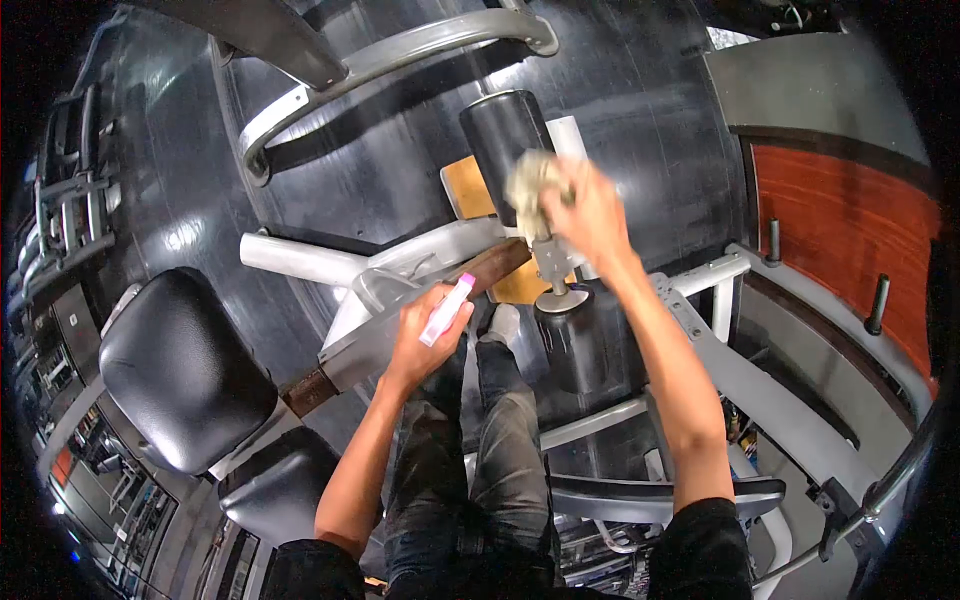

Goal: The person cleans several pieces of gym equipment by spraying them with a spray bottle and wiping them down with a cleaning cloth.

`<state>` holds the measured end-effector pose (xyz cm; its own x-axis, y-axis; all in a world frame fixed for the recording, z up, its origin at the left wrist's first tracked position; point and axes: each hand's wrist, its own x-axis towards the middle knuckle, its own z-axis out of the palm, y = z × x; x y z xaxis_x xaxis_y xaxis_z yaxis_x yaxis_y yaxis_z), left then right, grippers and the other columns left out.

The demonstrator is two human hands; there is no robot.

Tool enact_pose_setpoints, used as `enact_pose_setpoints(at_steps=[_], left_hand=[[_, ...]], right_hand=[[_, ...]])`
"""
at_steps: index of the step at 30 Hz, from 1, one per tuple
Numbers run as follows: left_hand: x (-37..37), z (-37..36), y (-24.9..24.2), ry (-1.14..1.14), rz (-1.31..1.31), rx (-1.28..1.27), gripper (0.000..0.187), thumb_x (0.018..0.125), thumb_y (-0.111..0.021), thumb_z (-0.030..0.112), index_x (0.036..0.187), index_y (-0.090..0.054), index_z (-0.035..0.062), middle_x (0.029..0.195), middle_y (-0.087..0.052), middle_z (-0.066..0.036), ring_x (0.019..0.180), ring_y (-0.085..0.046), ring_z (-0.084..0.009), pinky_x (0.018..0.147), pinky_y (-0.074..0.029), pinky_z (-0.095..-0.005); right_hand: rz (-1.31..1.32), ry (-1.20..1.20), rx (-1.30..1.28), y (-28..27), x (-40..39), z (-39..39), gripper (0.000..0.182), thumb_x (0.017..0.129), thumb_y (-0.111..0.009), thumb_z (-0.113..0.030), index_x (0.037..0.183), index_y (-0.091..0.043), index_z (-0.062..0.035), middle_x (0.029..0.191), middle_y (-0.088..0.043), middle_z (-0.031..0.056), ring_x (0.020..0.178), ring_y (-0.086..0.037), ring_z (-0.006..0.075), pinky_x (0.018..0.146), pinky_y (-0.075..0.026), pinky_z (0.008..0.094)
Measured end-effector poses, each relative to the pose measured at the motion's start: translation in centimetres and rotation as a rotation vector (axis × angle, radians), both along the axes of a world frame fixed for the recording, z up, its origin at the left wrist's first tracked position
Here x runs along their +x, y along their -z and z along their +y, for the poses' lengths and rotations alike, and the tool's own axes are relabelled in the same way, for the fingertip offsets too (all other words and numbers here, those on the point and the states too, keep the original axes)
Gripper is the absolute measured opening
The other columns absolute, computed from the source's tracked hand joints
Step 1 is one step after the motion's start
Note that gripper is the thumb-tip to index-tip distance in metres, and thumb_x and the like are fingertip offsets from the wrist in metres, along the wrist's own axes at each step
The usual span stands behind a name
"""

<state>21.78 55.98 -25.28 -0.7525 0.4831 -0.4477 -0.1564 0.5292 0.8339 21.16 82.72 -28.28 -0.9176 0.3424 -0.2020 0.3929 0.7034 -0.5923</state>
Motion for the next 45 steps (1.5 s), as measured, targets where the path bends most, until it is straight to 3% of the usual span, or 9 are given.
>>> enact_pose_setpoints(at_steps=[4,18,23,27,32,35,38,42,45], left_hand=[[0.9,-0.2,0.9,0.018,0.088,0.052,0.013,0.085,-0.069,0.013,0.087,-0.062,0.0027,0.070,-0.061,-0.007,0.063,-0.057,-0.0143,0.062,-0.047,-0.0293],[1.1,-0.5,-0.1,-0.042,0.072,0.122,0.014,0.086,-0.068,0.013,0.092,-0.064,0.0019,0.067,-0.060,-0.007,0.061,-0.055,-0.0120,0.058,-0.045,-0.0287],[0.8,-0.5,-0.3,-0.038,0.039,0.099,0.012,0.085,-0.069,0.012,0.090,-0.063,0.0016,0.070,-0.061,-0.006,0.064,-0.056,-0.0108,0.061,-0.046,-0.0273],[1.2,-0.8,0.2,-0.049,0.140,0.127,0.013,0.085,-0.069,0.012,0.090,-0.063,0.0009,0.069,-0.061,-0.006,0.061,-0.055,-0.0105,0.058,-0.046,-0.0275],[1.7,-1.5,0.3,-0.048,0.112,0.111,0.013,0.085,-0.070,0.013,0.088,-0.064,0.0012,0.068,-0.060,-0.005,0.060,-0.053,-0.0101,0.057,-0.045,-0.0271],[1.8,-1.2,-0.5,-0.053,0.056,0.099,0.013,0.085,-0.070,0.013,0.088,-0.064,0.0013,0.068,-0.059,-0.004,0.060,-0.052,-0.0091,0.056,-0.045,-0.0266],[1.2,-0.8,-1.3,-0.087,0.039,0.123,0.014,0.085,-0.070,0.013,0.088,-0.064,0.0015,0.067,-0.058,-0.003,0.060,-0.051,-0.0081,0.056,-0.044,-0.0261],[0.8,-0.6,-1.1,-0.080,0.052,0.133,0.013,0.085,-0.069,0.013,0.090,-0.064,0.0015,0.066,-0.057,-0.002,0.060,-0.050,-0.0079,0.056,-0.043,-0.0258],[0.5,-0.5,-0.8,-0.056,0.077,0.122,0.013,0.085,-0.069,0.012,0.090,-0.064,0.0013,0.067,-0.057,-0.002,0.061,-0.050,-0.0080,0.056,-0.044,-0.0260]], right_hand=[[0.376,0.147,0.002,3.9,-8.0,1.9,0.034,0.090,-0.057,-0.026,0.121,-0.057,-0.0120,0.104,-0.057,0.0233,0.097,-0.058,0.0435,0.085,-0.048,0.0467],[-0.031,0.004,-0.121,5.4,5.2,3.5,0.036,0.083,-0.059,-0.023,0.117,-0.059,-0.0095,0.112,-0.061,0.0216,0.103,-0.060,0.0395,0.090,-0.048,0.0434],[0.205,0.596,-0.548,9.3,0.6,4.8,0.032,0.096,-0.050,-0.022,0.121,-0.049,-0.0029,0.106,-0.064,0.0145,0.097,-0.059,0.0219,0.089,-0.044,0.0344],[0.143,0.669,-0.303,10.3,-0.9,0.4,0.034,0.097,-0.045,-0.027,0.121,-0.044,-0.0025,0.116,-0.056,0.0275,0.110,-0.053,0.0450,0.090,-0.042,0.0466],[0.211,0.566,0.001,5.7,-0.7,-4.7,0.030,0.095,-0.050,-0.021,0.120,-0.048,-0.0039,0.108,-0.052,0.0250,0.100,-0.055,0.0458,0.085,-0.043,0.0509],[0.114,0.469,-0.036,3.2,-0.3,-6.3,0.030,0.093,-0.052,-0.018,0.120,-0.048,-0.0056,0.106,-0.052,0.0236,0.099,-0.055,0.0455,0.085,-0.044,0.0506],[0.067,0.375,-0.060,2.7,-1.2,-5.6,0.030,0.091,-0.055,-0.015,0.119,-0.050,-0.0077,0.105,-0.052,0.0219,0.097,-0.055,0.0437,0.084,-0.044,0.0501],[0.407,0.190,0.059,4.0,-6.8,-1.7,0.030,0.087,-0.059,-0.014,0.117,-0.056,-0.0121,0.103,-0.053,0.0205,0.094,-0.054,0.0405,0.084,-0.045,0.0482],[0.314,0.089,0.139,4.5,-9.9,-1.8,0.031,0.086,-0.060,-0.011,0.117,-0.057,-0.0110,0.104,-0.054,0.0197,0.098,-0.055,0.0385,0.083,-0.047,0.0461]])
